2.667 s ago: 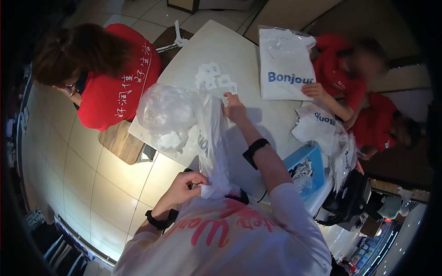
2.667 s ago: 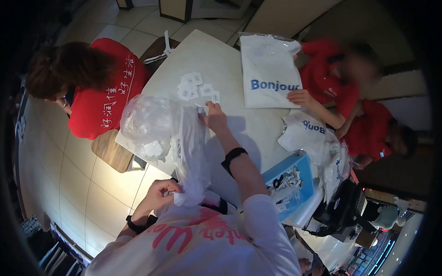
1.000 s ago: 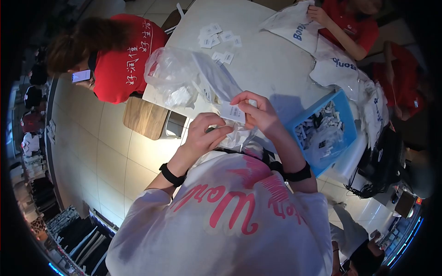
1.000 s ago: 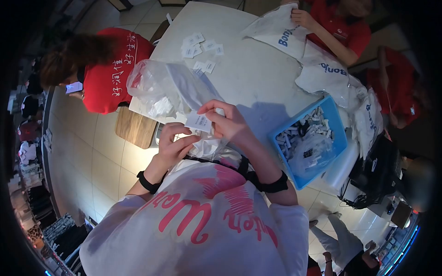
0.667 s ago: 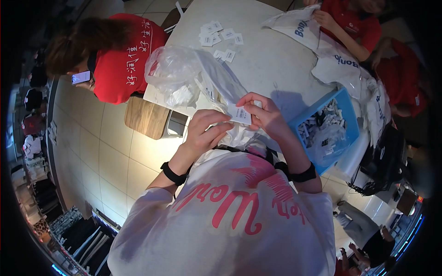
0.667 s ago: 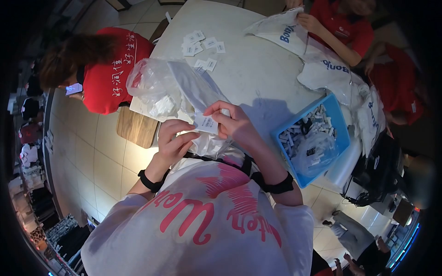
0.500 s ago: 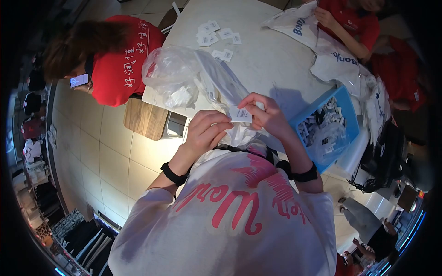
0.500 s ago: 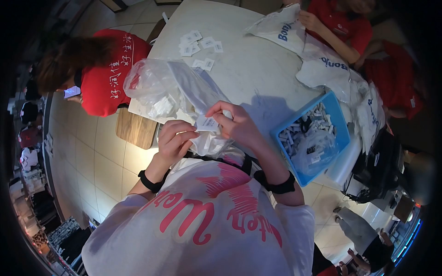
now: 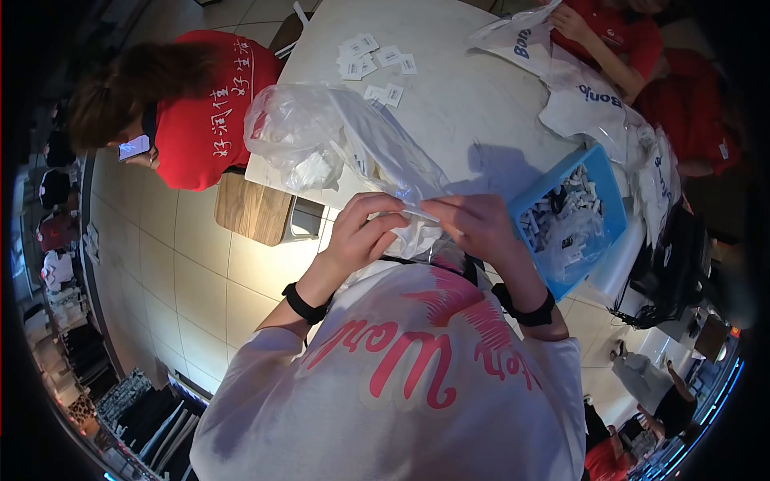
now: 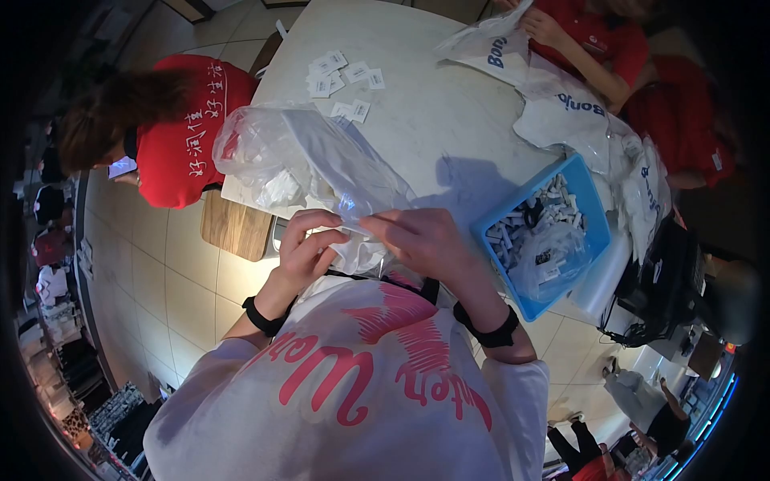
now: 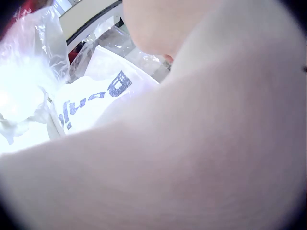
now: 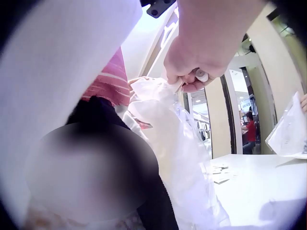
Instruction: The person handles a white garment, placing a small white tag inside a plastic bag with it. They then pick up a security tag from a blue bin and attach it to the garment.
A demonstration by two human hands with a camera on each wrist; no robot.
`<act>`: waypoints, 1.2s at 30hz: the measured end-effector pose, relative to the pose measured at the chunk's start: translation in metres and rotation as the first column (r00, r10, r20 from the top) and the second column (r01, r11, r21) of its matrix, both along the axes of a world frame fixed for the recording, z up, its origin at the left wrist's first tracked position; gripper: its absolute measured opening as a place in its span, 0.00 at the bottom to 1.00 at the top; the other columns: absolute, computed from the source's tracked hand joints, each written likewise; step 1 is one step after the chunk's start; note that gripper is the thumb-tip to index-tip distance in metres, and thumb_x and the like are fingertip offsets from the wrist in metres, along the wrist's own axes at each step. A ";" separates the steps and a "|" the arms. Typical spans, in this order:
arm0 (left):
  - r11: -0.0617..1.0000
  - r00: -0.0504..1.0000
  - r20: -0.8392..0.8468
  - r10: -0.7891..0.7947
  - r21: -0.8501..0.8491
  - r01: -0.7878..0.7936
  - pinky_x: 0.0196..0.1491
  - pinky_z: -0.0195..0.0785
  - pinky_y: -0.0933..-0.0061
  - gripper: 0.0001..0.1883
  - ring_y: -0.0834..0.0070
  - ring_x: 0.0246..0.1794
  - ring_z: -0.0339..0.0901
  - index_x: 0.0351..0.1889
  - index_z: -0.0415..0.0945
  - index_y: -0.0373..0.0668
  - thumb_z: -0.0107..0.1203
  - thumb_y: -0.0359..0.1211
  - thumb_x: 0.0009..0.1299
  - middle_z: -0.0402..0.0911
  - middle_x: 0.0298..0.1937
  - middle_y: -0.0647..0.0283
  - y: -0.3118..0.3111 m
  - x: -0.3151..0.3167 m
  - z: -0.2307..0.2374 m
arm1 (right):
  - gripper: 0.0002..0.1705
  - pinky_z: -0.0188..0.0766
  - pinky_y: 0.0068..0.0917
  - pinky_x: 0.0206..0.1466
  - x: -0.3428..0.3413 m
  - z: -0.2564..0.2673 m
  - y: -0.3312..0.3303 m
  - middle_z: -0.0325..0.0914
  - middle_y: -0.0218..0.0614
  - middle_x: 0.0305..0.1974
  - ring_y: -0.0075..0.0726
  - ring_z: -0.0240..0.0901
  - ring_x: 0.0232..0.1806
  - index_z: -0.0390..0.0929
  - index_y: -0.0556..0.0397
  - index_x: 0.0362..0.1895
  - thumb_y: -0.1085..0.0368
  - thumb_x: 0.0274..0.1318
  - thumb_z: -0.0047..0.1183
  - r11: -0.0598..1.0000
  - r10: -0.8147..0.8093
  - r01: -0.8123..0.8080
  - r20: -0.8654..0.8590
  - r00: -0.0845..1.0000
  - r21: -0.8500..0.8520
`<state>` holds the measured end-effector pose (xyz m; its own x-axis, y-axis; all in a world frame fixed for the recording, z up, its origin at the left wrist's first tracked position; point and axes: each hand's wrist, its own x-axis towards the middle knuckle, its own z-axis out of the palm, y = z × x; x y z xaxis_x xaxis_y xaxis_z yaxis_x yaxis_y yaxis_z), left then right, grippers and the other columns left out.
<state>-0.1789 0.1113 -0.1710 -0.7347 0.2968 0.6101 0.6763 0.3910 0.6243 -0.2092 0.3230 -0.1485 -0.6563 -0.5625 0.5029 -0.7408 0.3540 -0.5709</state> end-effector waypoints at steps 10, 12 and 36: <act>0.999 0.999 0.019 -0.028 0.025 0.027 0.41 0.68 0.68 0.09 0.63 0.40 0.74 0.32 0.75 0.39 0.60 0.27 0.53 0.75 0.41 0.60 0.005 0.003 -0.002 | 0.15 0.69 0.23 0.20 0.009 -0.001 -0.002 0.79 0.30 0.31 0.30 0.74 0.21 0.77 0.51 0.36 0.74 0.37 0.54 1.000 -0.009 0.007 -0.073 0.997 -0.023; 0.999 0.999 0.021 -0.030 0.038 0.029 0.42 0.68 0.68 0.09 0.63 0.40 0.74 0.32 0.74 0.39 0.59 0.26 0.53 0.74 0.41 0.60 0.006 0.004 -0.004 | 0.16 0.70 0.24 0.20 0.016 -0.006 -0.004 0.79 0.32 0.32 0.32 0.74 0.20 0.76 0.53 0.37 0.74 0.37 0.55 0.996 -0.052 0.048 -0.058 0.997 -0.072; 0.993 0.989 0.090 -0.115 0.018 0.114 0.31 0.67 0.71 0.08 0.65 0.29 0.75 0.31 0.73 0.40 0.60 0.27 0.55 0.78 0.32 0.61 0.001 -0.002 0.001 | 0.08 0.71 0.25 0.28 0.019 0.003 0.017 0.80 0.38 0.33 0.31 0.74 0.22 0.76 0.56 0.34 0.67 0.56 0.47 0.885 -0.075 0.393 0.756 0.651 -0.251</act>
